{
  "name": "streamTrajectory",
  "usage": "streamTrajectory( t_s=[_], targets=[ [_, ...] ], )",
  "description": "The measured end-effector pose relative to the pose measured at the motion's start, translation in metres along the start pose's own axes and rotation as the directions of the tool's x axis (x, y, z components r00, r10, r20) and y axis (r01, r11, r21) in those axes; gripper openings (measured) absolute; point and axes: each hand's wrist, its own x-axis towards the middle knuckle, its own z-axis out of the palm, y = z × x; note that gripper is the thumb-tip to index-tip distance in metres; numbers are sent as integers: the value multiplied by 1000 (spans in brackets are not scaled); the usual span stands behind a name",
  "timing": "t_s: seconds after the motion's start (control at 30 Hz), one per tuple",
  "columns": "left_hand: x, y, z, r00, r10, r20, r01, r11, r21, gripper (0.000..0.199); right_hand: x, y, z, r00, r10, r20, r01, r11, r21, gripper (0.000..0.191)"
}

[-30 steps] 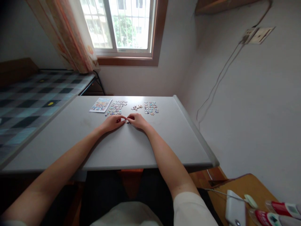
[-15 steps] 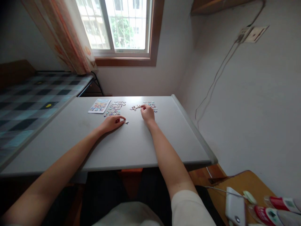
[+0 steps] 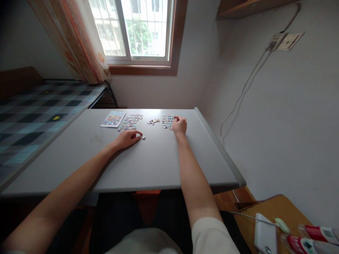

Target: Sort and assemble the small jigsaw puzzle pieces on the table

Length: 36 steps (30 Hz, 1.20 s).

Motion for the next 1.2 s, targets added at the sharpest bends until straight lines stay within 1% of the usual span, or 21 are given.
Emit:
streamTrajectory(
  t_s=[0.07,0.13,0.2,0.23,0.27,0.33,0.37,0.4,0.43,0.5,0.53,0.63,0.73,0.8,0.9,1.0,1.1,1.2],
  targets=[
    [0,0,0,1000,4,-1,-4,1000,-9,34,7,2,-4,996,26,-88,-17,995,98,37],
    [-1,0,-1,1000,8,-2,-8,1000,-12,34,12,5,-5,986,67,-151,-38,982,187,39],
    [-1,0,-1,1000,9,-5,-9,1000,-13,34,16,8,-4,979,105,-173,-60,967,247,41],
    [-1,0,0,1000,8,-8,-8,1000,-14,34,16,9,-3,979,118,-165,-71,962,265,42],
    [-1,0,0,1000,7,-9,-7,1000,-16,34,15,9,-1,982,126,-144,-82,958,275,42],
    [0,-1,1,1000,2,-8,-2,1000,-21,34,10,5,4,992,108,-61,-88,960,266,42],
    [0,-2,2,1000,-1,-7,1,1000,-23,34,6,1,7,997,73,-3,-70,967,246,42],
    [0,-2,2,1000,-4,-7,4,1000,-25,34,2,-4,12,998,13,64,-26,976,215,40],
    [0,-2,2,1000,-7,-7,7,1000,-27,35,-2,-10,16,988,-64,138,39,984,175,37],
    [0,-2,3,1000,-10,-13,10,999,-33,35,-10,-23,26,939,-202,279,198,979,43,34],
    [0,-2,3,1000,-10,-15,10,999,-36,35,-13,-29,31,911,-234,340,262,964,-37,34],
    [0,-2,2,1000,-8,-18,7,999,-37,34,-17,-44,44,865,-222,450,358,902,-243,37],
    [-1,-2,2,1000,-1,-17,1,999,-35,33,-15,-52,53,839,-218,498,431,825,-364,36],
    [-1,-2,2,1000,1,-20,-2,999,-34,33,-11,-55,57,827,-226,514,468,785,-407,35],
    [-1,-2,2,1000,6,-23,-7,999,-39,32,-5,-57,62,817,-227,530,494,750,-441,34],
    [-1,-2,1,1000,11,-19,-12,999,-43,33,0,-60,65,815,-199,545,489,740,-462,32],
    [-1,-1,1,1000,9,-11,-9,999,-42,33,6,-60,68,818,-167,550,464,758,-460,29],
    [-1,0,1,1000,15,-7,-15,999,-37,33,10,-57,72,819,-173,548,454,779,-433,27]
  ],
)
